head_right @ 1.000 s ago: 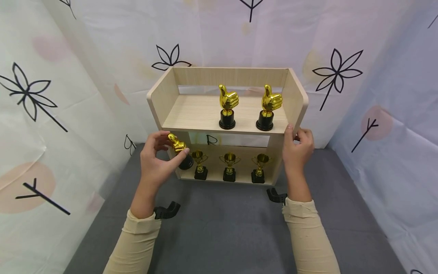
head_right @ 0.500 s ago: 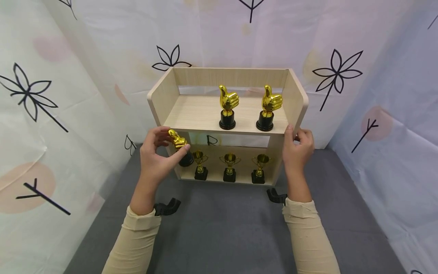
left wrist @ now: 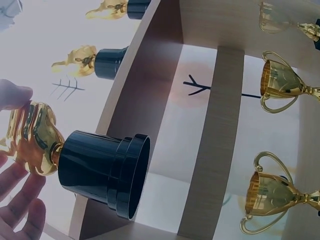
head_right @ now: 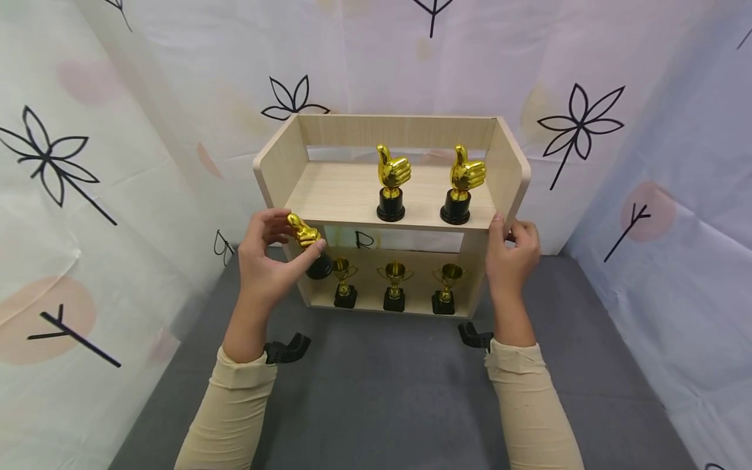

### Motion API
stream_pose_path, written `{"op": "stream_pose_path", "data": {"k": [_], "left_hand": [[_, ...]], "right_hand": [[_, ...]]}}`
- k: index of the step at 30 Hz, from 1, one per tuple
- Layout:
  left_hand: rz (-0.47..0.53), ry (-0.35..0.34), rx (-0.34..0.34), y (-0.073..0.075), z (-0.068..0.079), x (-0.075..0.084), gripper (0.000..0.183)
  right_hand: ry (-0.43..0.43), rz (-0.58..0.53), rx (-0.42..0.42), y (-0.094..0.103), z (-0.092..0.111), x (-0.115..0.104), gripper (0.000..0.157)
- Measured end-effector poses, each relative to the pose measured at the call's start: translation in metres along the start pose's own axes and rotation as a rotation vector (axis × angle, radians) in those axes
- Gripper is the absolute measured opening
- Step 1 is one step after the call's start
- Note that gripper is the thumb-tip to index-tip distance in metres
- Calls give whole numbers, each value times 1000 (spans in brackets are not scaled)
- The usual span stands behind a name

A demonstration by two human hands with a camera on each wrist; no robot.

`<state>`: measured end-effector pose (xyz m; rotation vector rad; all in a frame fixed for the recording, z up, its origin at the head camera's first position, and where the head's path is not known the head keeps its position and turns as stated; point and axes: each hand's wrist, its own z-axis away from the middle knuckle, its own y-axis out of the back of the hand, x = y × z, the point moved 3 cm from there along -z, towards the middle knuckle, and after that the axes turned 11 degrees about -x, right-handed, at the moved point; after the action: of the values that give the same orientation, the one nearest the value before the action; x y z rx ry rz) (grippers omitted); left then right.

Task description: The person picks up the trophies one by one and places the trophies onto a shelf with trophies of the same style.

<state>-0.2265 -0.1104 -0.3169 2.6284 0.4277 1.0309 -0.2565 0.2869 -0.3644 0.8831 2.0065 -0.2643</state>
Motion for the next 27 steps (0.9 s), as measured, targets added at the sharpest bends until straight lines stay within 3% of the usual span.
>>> {"op": "stream_pose_path", "data": {"k": [27], "left_hand": [[19, -39, 1, 0, -23, 11, 61]], "right_hand": [[13, 3, 10, 0, 0, 0, 45]]}}
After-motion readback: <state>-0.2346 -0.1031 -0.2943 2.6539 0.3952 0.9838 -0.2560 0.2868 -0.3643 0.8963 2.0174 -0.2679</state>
